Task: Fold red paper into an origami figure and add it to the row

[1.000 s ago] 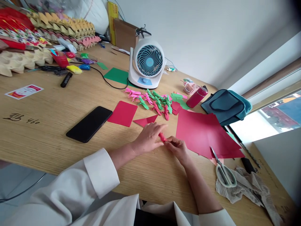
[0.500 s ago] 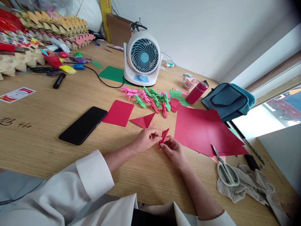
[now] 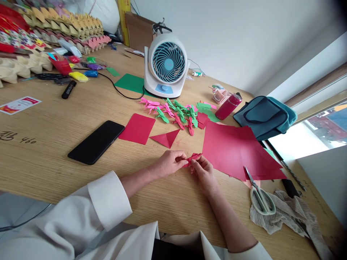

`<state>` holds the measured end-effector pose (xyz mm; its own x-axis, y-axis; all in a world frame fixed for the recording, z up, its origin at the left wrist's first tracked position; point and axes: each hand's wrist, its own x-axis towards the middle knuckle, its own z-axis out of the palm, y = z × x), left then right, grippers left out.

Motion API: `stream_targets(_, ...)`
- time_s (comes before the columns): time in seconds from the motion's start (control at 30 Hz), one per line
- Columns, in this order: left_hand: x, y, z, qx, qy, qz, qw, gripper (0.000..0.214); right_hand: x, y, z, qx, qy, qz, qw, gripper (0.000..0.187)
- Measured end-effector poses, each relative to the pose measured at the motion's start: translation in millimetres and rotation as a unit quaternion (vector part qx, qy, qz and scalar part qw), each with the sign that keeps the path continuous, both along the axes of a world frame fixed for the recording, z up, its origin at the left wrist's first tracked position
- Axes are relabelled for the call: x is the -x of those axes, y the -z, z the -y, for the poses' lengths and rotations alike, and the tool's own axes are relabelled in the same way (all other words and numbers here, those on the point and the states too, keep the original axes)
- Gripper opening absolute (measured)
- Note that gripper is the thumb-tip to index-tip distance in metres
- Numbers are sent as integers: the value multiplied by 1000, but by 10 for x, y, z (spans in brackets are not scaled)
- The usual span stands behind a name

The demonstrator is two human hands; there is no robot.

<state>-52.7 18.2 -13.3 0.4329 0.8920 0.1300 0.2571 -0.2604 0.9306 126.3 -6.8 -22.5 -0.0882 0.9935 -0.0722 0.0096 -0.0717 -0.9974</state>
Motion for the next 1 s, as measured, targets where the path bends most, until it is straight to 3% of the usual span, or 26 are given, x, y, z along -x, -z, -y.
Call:
stream_targets(0.2,-2,-18,6,13,-1,-6,1000,16,25,-39,21,0,5,-24,1000,25)
stream_targets(0.33,-11,-32,20,1,0,1,1000,14,39,-58,25,-41,24,-32,998,27)
stream_targets(0.5,-22,-51,39,24,-15,49,998,13,2,-56,37,-87,13,39,995,38)
stream_targets(0.57,-19,-49,33,41,-20,60,997,14,-34,-69,58,-137,31,101,985,42)
stream_targets(0.63,-15,-41,22,52,-31,63,996,11,-79,-103,91,-229,70,207,949,41)
stream_targets(0.7,-15,-34,14,55,-44,64,995,9,-125,-152,134,-328,76,333,881,29)
stream_targets(0.8,-21,-37,29,43,-40,40,998,5,-185,-199,208,-401,1,487,776,16)
stream_targets(0.87,-26,-48,59,26,-19,7,999,5,-212,-187,257,-414,-54,546,727,13)
stream_targets(0.93,-29,-56,94,4,7,-26,1000,8,-227,-144,299,-412,-91,559,713,11)
stream_targets(1.0,-32,-54,124,-30,30,-52,998,13,-231,-88,328,-407,-112,545,725,10)
